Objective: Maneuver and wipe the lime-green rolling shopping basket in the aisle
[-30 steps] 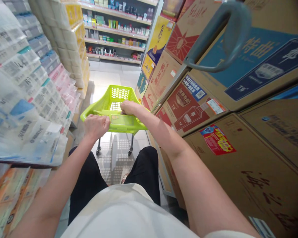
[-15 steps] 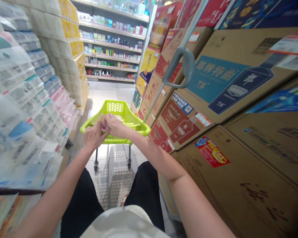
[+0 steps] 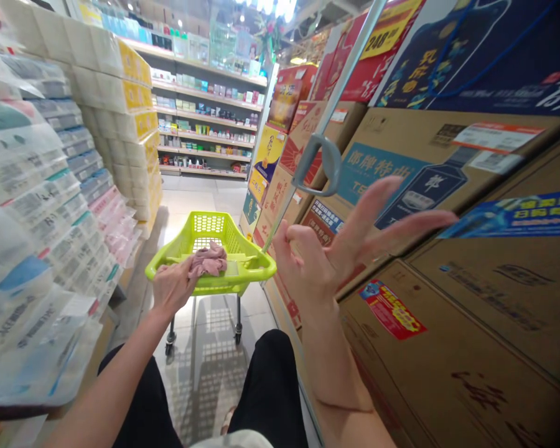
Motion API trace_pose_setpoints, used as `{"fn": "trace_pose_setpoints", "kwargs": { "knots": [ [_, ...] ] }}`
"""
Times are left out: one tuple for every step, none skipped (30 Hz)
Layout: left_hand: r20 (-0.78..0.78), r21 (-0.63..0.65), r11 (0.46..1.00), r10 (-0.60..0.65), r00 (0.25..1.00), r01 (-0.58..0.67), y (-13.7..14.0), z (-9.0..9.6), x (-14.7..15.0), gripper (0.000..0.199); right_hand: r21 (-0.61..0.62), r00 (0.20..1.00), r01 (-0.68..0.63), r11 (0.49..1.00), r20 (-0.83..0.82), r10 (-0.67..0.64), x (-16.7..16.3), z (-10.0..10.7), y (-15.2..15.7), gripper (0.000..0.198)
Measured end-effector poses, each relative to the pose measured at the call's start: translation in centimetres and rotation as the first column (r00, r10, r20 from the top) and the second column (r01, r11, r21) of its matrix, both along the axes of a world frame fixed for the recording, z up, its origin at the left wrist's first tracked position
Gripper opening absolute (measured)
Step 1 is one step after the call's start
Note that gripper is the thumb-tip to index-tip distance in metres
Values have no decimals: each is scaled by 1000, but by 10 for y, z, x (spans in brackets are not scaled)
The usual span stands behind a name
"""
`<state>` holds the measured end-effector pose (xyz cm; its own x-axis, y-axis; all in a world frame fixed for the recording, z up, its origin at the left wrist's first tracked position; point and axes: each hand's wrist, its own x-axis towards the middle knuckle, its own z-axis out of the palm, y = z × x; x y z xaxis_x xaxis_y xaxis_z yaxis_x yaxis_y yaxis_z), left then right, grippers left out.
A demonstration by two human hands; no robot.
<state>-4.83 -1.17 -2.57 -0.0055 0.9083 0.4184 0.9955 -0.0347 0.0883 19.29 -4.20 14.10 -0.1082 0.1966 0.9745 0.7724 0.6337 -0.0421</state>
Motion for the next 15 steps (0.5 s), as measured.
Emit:
{"fn": "trace_pose_setpoints", "kwargs": {
  "knots": [
    [4,2,1000,-4,1000,4,0,0,0,57,39,995,90,995,32,-92,-4,-1,6,16],
    [12,8,1000,-10,1000,10,-1,0,1,57,76,983,167,983,65,-172,-9,-1,12,20],
    [23,14,1000,-19,1000,19,-1,0,1,56,95,971,210,973,97,-219,-16,0,17,23],
    [36,21,999,-27,999,26,-2,0,2,55,86,966,202,976,149,-213,-25,1,22,25],
    [48,27,999,-36,998,34,-2,0,2,55,63,961,175,983,204,-184,-34,2,26,26],
    [56,32,999,-45,997,43,-2,-1,3,54,35,955,143,989,258,-147,-43,2,30,27],
    [60,34,998,-52,997,50,-3,-1,3,53,1,945,111,994,309,-106,-53,2,35,28],
    [62,35,998,-57,996,55,-3,-1,3,51,-38,934,79,996,353,-60,-62,1,40,29],
    [60,34,998,-59,996,57,-3,-2,3,51,-80,922,51,996,386,-16,-70,-1,47,29],
    [56,32,998,-57,997,56,-3,-2,3,50,-118,912,27,993,409,23,-77,-4,55,29],
    [50,29,998,-55,997,54,-3,-2,3,50,-147,905,10,989,421,53,-83,-7,64,28],
    [43,26,998,-54,998,53,-3,-2,3,49,-171,902,0,985,426,74,-86,-11,73,28],
    [36,25,998,-54,998,53,-3,-2,3,49,-194,900,-2,981,427,86,-88,-16,83,28],
    [30,27,998,-55,998,54,-4,-2,2,49,-214,899,-1,977,428,94,-89,-20,92,29],
    [27,30,998,-56,998,55,-4,-2,2,48,-236,897,1,972,430,104,-89,-25,100,30]
  ]
}}
